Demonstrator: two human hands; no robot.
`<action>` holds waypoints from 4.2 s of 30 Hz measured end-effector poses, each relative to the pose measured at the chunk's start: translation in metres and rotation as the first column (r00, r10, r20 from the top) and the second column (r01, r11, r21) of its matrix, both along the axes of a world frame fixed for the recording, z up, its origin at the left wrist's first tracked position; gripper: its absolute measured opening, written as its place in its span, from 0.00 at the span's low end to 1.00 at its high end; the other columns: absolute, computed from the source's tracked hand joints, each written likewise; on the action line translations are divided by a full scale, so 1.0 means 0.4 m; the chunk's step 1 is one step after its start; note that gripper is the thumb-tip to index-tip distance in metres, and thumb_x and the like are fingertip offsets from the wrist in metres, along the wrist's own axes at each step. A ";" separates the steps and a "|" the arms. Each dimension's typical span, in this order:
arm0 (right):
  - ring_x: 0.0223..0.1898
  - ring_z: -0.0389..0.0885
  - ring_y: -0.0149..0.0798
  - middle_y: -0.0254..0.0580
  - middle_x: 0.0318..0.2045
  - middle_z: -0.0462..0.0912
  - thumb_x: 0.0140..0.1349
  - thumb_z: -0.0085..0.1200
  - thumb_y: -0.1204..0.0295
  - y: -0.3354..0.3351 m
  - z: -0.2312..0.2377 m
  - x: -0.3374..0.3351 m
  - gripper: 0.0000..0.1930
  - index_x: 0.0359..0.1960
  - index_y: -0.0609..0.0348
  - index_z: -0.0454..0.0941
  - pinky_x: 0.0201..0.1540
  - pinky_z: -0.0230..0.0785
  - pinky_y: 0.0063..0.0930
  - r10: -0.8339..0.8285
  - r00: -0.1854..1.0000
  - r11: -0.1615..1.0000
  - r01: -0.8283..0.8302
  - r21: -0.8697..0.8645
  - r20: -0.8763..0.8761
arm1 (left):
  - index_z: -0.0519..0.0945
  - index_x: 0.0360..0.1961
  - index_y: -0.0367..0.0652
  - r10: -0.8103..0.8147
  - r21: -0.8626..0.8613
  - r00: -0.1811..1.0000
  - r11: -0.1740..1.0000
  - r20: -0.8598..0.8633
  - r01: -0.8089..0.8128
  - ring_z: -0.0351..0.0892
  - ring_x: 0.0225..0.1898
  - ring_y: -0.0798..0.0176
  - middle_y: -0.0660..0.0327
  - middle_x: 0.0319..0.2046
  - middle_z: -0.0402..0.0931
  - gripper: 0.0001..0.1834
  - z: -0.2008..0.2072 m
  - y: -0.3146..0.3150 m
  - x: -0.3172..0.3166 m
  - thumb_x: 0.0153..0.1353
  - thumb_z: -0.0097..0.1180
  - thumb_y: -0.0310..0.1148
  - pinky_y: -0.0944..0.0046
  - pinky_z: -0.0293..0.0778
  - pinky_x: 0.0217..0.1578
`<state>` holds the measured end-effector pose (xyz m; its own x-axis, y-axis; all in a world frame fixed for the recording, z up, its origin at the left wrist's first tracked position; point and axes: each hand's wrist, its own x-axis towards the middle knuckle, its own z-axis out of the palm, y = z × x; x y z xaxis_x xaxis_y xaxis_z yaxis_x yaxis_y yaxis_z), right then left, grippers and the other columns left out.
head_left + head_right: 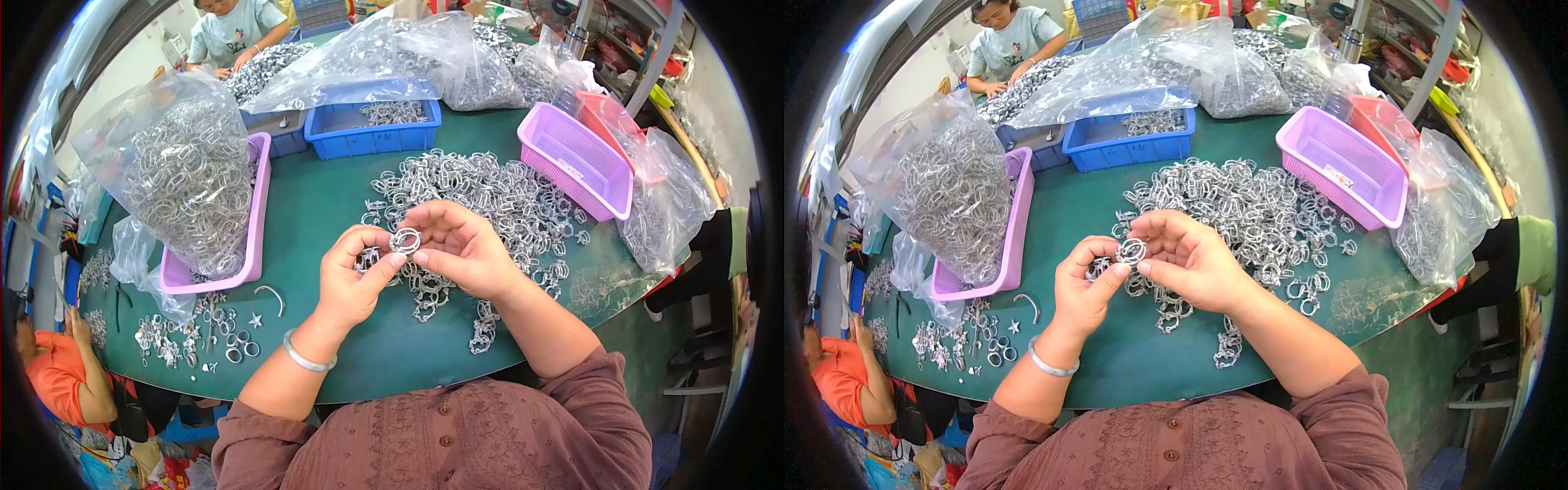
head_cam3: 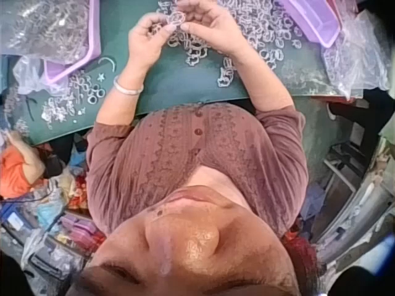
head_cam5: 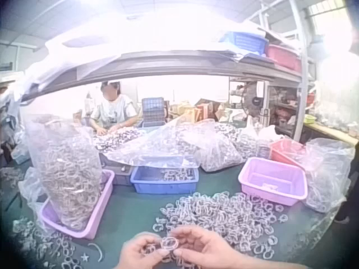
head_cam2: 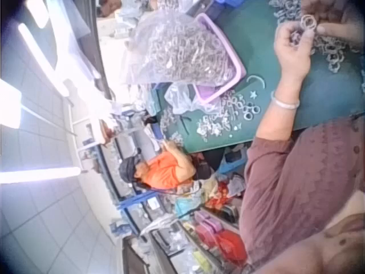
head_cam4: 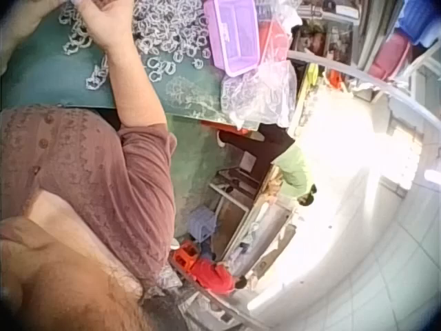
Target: The person connects metal ring hardware pieces together by hand from a pile on the workbench and repositions plastic baskets on the table.
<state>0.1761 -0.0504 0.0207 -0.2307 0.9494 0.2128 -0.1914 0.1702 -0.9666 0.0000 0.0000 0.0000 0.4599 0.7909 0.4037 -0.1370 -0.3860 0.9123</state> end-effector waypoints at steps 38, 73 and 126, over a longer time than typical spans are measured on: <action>0.33 0.72 0.22 0.33 0.30 0.76 0.55 0.53 0.79 0.012 -0.001 0.006 0.05 0.34 0.64 0.74 0.35 0.68 0.18 -0.235 0.959 0.960 0.204 0.192 0.157 | 0.76 0.37 0.38 0.170 0.506 0.982 0.856 -0.085 -0.104 0.74 0.31 0.62 0.55 0.33 0.73 0.15 -0.003 -0.004 0.016 0.44 0.61 0.21 0.68 0.70 0.30; 0.33 0.75 0.24 0.34 0.30 0.78 0.53 0.54 0.82 -0.254 0.247 0.414 0.07 0.35 0.64 0.78 0.36 0.68 0.17 -0.923 0.353 0.365 0.682 0.634 0.152 | 0.76 0.34 0.34 0.059 0.292 0.993 0.956 -0.106 -0.025 0.71 0.29 0.66 0.59 0.28 0.72 0.10 -0.029 -0.009 0.030 0.47 0.57 0.20 0.70 0.68 0.33; 0.34 0.76 0.26 0.36 0.32 0.79 0.57 0.52 0.80 -0.010 0.014 0.047 0.09 0.39 0.64 0.76 0.39 0.71 0.20 -0.061 0.998 0.994 0.058 -0.088 -0.032 | 0.75 0.42 0.37 -0.047 0.009 0.993 0.999 0.112 0.046 0.69 0.34 0.73 0.64 0.31 0.72 0.15 -0.008 -0.039 0.024 0.51 0.58 0.22 0.75 0.67 0.34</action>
<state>0.1947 -0.0544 0.0265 -0.1674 0.9764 0.1362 -0.2173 0.0982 -0.9711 0.0095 -0.0157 -0.0032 0.4475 0.7671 0.4598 -0.2567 -0.3823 0.8877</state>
